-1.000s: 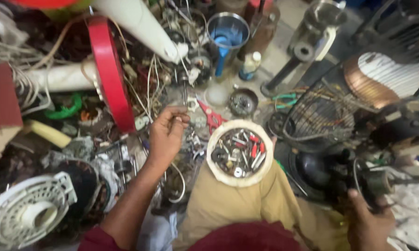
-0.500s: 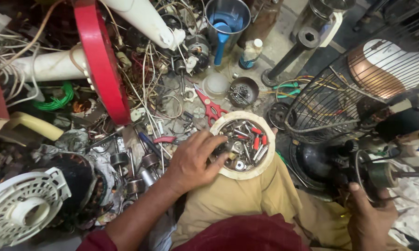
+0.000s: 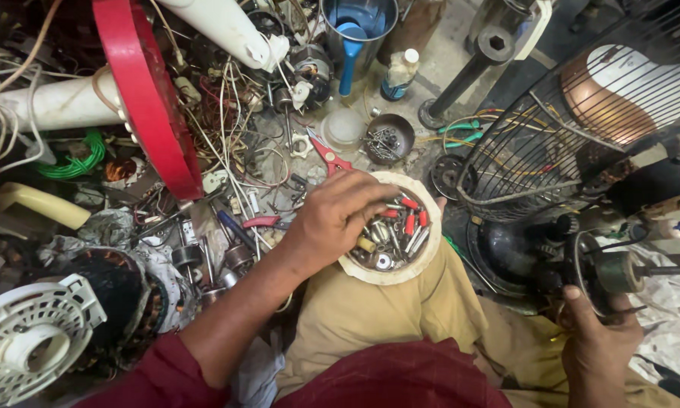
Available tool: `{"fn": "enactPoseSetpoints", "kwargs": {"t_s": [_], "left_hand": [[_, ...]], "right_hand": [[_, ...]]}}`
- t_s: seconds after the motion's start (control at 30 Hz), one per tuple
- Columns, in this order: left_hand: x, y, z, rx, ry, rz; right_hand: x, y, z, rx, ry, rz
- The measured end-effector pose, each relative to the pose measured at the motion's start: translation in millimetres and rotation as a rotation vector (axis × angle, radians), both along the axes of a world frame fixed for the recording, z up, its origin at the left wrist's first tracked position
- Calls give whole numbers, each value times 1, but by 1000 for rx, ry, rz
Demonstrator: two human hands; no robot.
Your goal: The person sits on the floor of a cluttered repair shop repairing an electric fan. They hold the fan motor housing on their lap, use a screwdriver to work on the motor assembly, wipe parts with a cloth, pick screws and small parts from a bowl, and reattach the motor housing to the fan.
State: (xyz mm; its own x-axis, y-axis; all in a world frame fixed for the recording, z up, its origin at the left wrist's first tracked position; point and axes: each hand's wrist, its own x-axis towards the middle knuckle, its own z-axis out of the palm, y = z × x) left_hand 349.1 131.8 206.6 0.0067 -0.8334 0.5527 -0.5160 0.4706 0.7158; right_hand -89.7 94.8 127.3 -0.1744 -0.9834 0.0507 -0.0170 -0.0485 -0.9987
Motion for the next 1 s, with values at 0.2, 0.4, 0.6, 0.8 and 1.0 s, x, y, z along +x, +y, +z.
{"fn": "enactPoseSetpoints", "kwargs": {"t_s": [0.2, 0.4, 0.6, 0.8, 1.0], "left_hand": [[10, 1, 1, -6, -14, 24], [49, 19, -13, 39, 57, 423], [18, 53, -42, -28, -149, 260], [-8, 62, -52, 26, -82, 241], [-13, 62, -43, 66, -178, 230]], "right_hand": [[5, 4, 6, -2, 6, 38], [8, 6, 10, -5, 36, 55], [15, 4, 13, 9, 20, 31], [13, 3, 9, -14, 32, 39], [9, 3, 5, -13, 13, 40]]}}
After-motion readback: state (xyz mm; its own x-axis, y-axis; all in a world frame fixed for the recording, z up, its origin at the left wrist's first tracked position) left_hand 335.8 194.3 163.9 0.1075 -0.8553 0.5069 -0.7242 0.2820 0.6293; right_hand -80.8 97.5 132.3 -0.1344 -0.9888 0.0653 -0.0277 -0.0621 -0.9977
